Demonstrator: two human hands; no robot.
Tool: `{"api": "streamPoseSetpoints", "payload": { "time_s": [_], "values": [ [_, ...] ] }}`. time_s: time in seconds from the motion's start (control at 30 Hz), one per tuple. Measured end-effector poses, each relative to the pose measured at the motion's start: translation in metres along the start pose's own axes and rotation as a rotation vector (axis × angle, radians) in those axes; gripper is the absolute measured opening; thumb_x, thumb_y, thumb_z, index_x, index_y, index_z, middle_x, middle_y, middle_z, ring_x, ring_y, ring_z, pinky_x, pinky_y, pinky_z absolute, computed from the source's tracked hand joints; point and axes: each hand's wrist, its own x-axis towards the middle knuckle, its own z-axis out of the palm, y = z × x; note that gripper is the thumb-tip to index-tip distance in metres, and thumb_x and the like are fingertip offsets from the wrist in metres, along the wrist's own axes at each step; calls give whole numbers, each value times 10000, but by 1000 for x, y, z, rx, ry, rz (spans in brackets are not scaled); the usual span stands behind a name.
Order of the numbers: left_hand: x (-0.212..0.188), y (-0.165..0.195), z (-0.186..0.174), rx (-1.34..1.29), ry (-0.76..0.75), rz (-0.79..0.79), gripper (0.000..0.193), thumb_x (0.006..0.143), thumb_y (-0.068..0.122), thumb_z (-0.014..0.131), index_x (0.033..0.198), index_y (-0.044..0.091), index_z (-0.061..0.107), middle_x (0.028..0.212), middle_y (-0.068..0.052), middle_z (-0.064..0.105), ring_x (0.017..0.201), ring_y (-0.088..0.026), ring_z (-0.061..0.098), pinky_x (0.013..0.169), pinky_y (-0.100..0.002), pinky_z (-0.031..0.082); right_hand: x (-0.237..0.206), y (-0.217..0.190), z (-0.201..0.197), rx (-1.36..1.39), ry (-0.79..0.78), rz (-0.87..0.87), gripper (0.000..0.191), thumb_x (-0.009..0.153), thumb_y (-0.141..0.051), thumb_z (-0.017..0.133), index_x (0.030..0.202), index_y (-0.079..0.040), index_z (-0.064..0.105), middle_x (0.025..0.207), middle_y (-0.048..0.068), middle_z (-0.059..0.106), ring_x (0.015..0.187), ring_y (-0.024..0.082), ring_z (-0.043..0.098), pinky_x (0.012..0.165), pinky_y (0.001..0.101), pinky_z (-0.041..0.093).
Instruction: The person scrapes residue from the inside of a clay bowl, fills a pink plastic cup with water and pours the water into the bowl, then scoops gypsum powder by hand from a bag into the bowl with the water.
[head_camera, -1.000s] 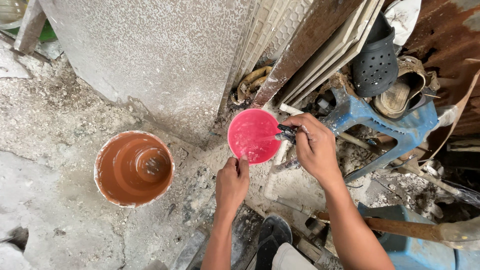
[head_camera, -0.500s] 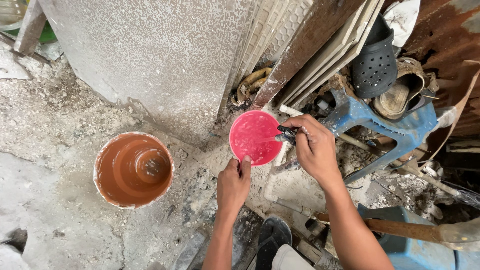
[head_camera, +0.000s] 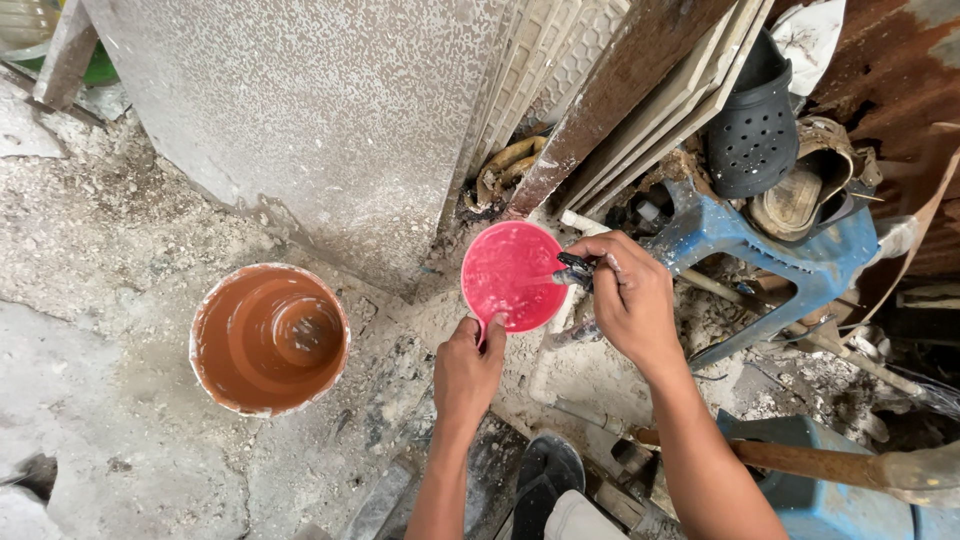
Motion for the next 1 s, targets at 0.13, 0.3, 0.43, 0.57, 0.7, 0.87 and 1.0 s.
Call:
{"api": "streamPoseSetpoints", "payload": {
  "time_s": [0.13, 0.3, 0.43, 0.57, 0.7, 0.87, 1.0],
  "values": [
    [3, -4, 2, 7, -35, -33, 320, 987, 342, 602, 859, 54, 658, 583, -87, 675, 434, -167, 610, 428, -363, 478, 0, 0, 1, -2, 4, -4, 336, 864, 91, 445, 1049, -9, 708, 997, 135, 730, 849, 261, 732, 786, 371, 563],
    [6, -10, 5, -17, 0, 37, 337, 988, 325, 610, 817, 39, 664, 570, -80, 669, 420, -152, 590, 406, -348, 449, 0, 1, 2, -10, 4, -15, 337, 864, 90, 445, 1050, -7, 709, 988, 133, 727, 827, 258, 727, 765, 373, 561],
    [5, -11, 6, -12, 26, 60, 371, 987, 343, 622, 783, 35, 659, 554, -88, 657, 419, -163, 585, 412, -359, 437, 0, 1, 1, -16, 5, -13, 333, 864, 85, 452, 1049, -8, 712, 975, 134, 722, 802, 261, 715, 748, 375, 552],
    [4, -8, 4, -5, 25, 54, 386, 989, 351, 623, 775, 31, 658, 556, -98, 658, 428, -173, 593, 424, -370, 449, 0, 0, 1, 1, 17, -32, 322, 876, 82, 455, 1052, -11, 708, 976, 131, 718, 810, 261, 715, 758, 370, 551],
    [4, -6, 3, -16, 48, 66, 370, 978, 337, 631, 788, 22, 666, 568, -106, 666, 441, -184, 608, 445, -382, 460, 0, -1, 1, -19, 20, -8, 324, 870, 81, 458, 1044, -14, 713, 958, 128, 717, 772, 256, 706, 729, 369, 543],
    [4, -6, 4, -41, 53, 60, 356, 976, 329, 621, 796, 26, 669, 567, -104, 671, 446, -184, 620, 448, -383, 470, 0, 0, 2, -32, 35, -24, 323, 868, 73, 459, 1046, -13, 714, 941, 131, 706, 756, 255, 696, 720, 371, 541],
    [6, -8, 6, -49, 66, 75, 359, 976, 326, 624, 792, 21, 668, 556, -105, 661, 435, -179, 607, 443, -377, 464, 0, 1, 2, -49, 44, -21, 321, 870, 73, 460, 1038, -17, 718, 937, 129, 708, 745, 251, 695, 709, 371, 538]
  ]
}}
